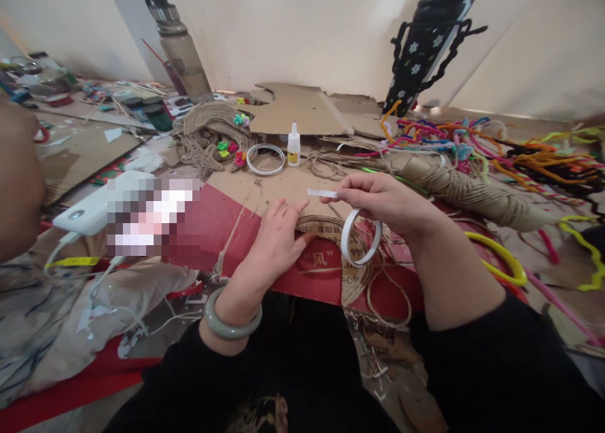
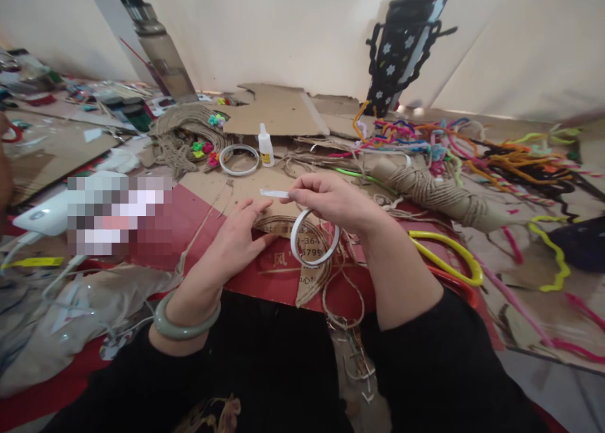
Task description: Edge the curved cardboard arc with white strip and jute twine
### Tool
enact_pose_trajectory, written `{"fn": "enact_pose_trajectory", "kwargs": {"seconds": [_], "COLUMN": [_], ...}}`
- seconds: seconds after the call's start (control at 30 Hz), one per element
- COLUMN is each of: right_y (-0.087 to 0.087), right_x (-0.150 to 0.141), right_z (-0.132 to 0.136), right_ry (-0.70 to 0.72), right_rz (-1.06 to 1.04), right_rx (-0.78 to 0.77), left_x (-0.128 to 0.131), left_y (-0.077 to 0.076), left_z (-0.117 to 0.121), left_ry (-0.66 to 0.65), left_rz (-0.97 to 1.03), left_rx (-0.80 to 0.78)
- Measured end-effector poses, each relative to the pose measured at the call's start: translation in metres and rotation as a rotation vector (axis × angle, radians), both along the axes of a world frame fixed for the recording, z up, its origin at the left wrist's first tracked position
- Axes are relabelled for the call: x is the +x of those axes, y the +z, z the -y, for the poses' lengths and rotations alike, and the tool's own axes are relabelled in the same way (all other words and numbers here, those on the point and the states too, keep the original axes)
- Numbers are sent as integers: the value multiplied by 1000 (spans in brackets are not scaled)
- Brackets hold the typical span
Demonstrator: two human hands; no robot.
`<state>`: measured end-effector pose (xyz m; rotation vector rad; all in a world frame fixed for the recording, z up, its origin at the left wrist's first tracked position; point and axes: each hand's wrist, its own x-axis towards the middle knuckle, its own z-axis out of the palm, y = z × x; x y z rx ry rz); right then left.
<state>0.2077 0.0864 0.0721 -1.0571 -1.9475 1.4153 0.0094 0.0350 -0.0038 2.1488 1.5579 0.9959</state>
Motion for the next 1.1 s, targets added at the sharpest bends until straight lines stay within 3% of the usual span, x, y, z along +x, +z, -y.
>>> {"fn": "enact_pose_trajectory", "kwargs": {"seconds": [0.2, 0.33, 0.43, 0.83, 1.1], "right_y": [-2, -3, -3, 2, 3], "right_x": [-3, -4, -4, -7, -9], "right_z": [0, 0, 1, 5, 5], "right_ry": [-22, -47, -46, -7, -44], "right_rz": [-16, -2, 29, -38, -59], "right_rx": [-42, -83, -101, -178, -186], "left_x": [-3, -3, -1, 1, 3], "left_y": [4, 5, 6, 4, 7], "left_z": [0, 0, 0, 5, 7], "left_ry": [40, -24, -71, -123, -134], "left_rz": [284, 633, 769, 813, 919], "left_rx": [-57, -133, -139, 34, -98]}}
